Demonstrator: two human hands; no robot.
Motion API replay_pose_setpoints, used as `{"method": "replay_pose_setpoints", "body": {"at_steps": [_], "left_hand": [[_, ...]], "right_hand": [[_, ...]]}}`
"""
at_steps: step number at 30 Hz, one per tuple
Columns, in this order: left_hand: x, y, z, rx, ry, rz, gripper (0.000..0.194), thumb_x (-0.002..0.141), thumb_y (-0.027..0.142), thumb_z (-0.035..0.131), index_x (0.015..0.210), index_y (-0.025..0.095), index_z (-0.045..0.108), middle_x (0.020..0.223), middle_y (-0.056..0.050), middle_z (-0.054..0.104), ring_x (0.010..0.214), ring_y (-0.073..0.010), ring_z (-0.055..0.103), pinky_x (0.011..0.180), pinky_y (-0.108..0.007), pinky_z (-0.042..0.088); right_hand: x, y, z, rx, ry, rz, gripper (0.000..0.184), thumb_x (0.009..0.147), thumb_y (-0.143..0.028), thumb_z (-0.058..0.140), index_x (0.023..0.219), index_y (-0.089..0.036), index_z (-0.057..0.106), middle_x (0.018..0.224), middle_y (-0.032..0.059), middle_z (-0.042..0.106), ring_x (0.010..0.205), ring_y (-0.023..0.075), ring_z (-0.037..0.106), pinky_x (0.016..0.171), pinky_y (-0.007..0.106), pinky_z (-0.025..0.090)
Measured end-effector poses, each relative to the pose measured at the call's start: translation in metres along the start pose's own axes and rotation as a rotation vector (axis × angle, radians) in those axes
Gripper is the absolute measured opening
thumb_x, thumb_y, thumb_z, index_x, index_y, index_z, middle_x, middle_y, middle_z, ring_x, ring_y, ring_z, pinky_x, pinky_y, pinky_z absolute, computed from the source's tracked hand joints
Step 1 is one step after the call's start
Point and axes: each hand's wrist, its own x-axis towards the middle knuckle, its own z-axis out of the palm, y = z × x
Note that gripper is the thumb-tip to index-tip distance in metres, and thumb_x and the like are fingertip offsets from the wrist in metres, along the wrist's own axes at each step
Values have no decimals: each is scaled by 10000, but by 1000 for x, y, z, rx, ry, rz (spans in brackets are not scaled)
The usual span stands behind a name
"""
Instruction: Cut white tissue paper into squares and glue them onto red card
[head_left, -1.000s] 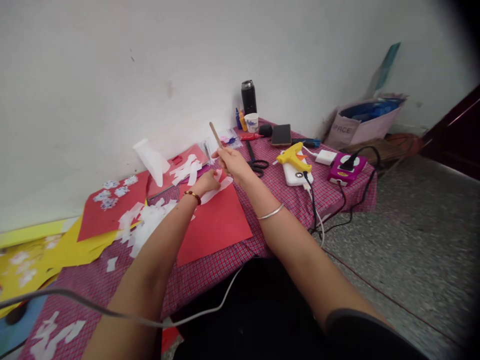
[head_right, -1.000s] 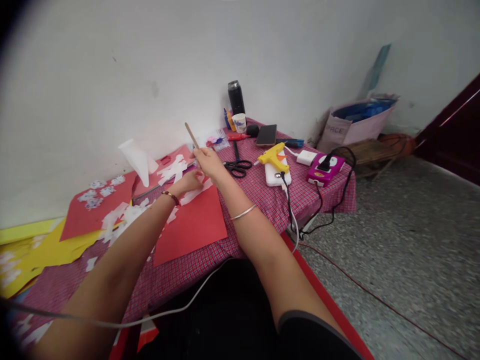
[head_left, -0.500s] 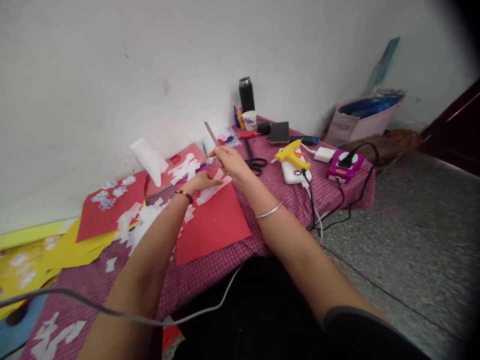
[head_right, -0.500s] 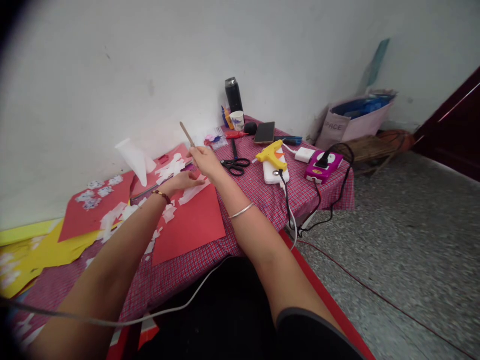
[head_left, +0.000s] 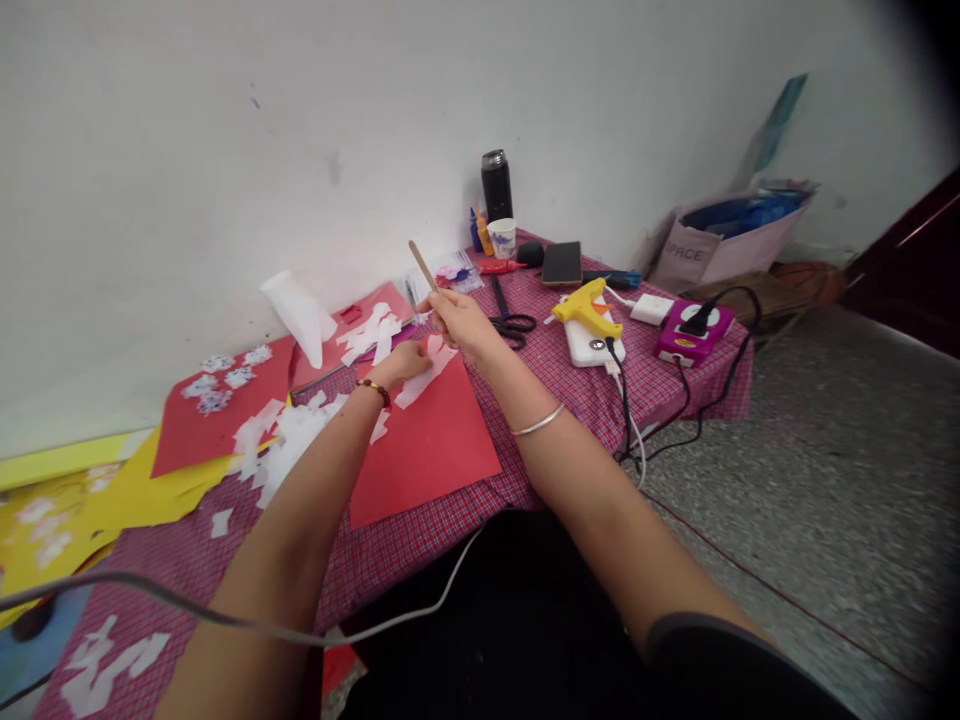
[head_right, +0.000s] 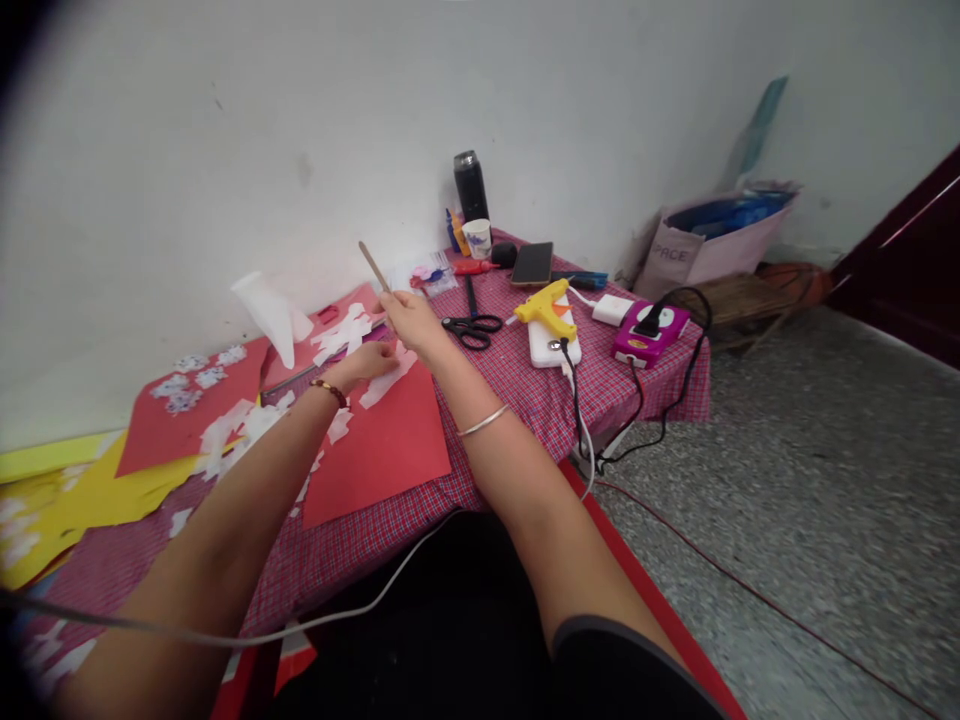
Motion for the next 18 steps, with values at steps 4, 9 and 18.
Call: {"method": "replay_pose_setpoints", "body": {"at_steps": [4, 9, 18], "left_hand": [[0, -2, -6, -9, 54, -23, 39, 694, 178, 537, 661, 196, 549, 520, 3, 436, 502, -147, 442, 481, -271, 290], [-3, -3, -12, -21, 48, 6, 106, 737, 257, 545, 650, 196, 547, 561, -14, 507, 542, -160, 497, 514, -276, 350], [8, 1, -3, 97, 66, -15, 162, 606, 198, 694, 555, 198, 541, 543, -24, 494, 617, -210, 551, 546, -298, 340]], "right_hand": [[-3, -2, 2, -39, 80, -29, 289, 1013, -223, 412, 769, -146, 546, 441, -101, 345, 354, 39, 208, 353, 177, 157], [-3, -2, 2, -36, 76, -42, 288, 994, -293, 485, 743, -162, 534, 446, -107, 327, 361, 40, 203, 358, 176, 165], [-2, 0, 3, -51, 94, -47, 292, 997, -285, 468, 734, -172, 524, 462, -91, 367, 368, 48, 221, 362, 187, 158]]}}
